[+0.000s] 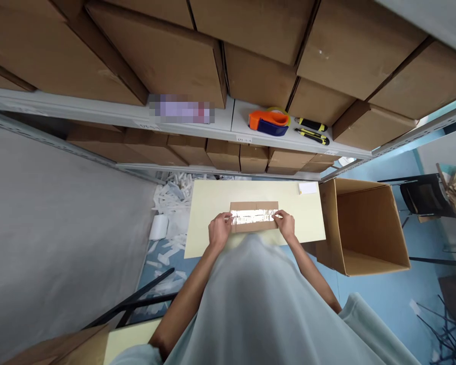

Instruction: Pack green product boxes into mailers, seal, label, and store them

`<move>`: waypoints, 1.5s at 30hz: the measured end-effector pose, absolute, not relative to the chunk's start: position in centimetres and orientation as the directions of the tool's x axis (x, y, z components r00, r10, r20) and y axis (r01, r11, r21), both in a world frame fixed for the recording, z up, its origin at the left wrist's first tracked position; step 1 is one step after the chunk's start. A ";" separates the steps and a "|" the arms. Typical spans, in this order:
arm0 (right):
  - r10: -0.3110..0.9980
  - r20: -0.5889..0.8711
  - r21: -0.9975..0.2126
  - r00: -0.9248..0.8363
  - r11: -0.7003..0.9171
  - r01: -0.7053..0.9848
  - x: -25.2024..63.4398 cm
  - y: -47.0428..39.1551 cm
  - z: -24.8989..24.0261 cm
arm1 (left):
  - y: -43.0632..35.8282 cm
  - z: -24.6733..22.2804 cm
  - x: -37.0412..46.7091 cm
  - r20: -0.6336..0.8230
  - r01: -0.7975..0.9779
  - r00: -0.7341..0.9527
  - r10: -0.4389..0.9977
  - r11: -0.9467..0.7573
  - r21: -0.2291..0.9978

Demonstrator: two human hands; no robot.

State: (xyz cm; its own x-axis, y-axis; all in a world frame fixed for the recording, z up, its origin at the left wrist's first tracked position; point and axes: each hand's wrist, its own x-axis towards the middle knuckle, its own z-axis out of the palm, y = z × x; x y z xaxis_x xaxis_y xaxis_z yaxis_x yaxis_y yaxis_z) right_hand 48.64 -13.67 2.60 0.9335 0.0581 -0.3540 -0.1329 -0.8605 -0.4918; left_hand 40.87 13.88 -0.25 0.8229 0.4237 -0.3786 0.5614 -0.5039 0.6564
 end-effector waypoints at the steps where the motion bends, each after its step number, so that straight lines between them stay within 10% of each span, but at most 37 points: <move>1: 0.081 -0.351 -0.479 0.933 -0.871 -0.105 48.6 -13.6 2.5 | 14.1 -0.4 40.9 -0.366 0.549 0.831 0.419 -0.512 0.661; 9: 0.218 -0.310 -0.225 0.925 -0.962 0.152 53.4 -10.5 5.9 | 16.4 -0.7 43.8 -0.296 0.431 0.902 0.314 -0.684 0.589; 17: 0.524 0.202 -0.131 0.827 -0.823 0.553 70.3 -1.8 19.3 | 15.2 12.3 57.9 0.200 0.027 0.938 0.283 -0.637 0.770; 29: 0.492 -0.066 -0.056 0.868 -0.870 0.490 76.0 3.8 23.4 | 12.2 16.6 58.5 0.204 0.018 0.878 0.432 -0.456 0.890; 33: 0.544 0.040 -0.389 0.838 -0.764 0.515 70.7 1.1 21.1 | 11.5 14.1 54.6 0.212 -0.058 0.837 0.505 -0.303 0.951; 37: 0.571 0.086 -0.910 0.816 -0.289 0.298 60.1 -2.2 16.4 | 10.3 12.4 48.4 0.223 -0.151 0.813 0.538 -0.175 0.973; 45: 0.510 -0.028 -0.968 0.860 -0.228 0.103 47.9 -4.3 15.0 | 9.2 13.0 38.8 0.175 -0.081 0.843 0.509 -0.200 0.976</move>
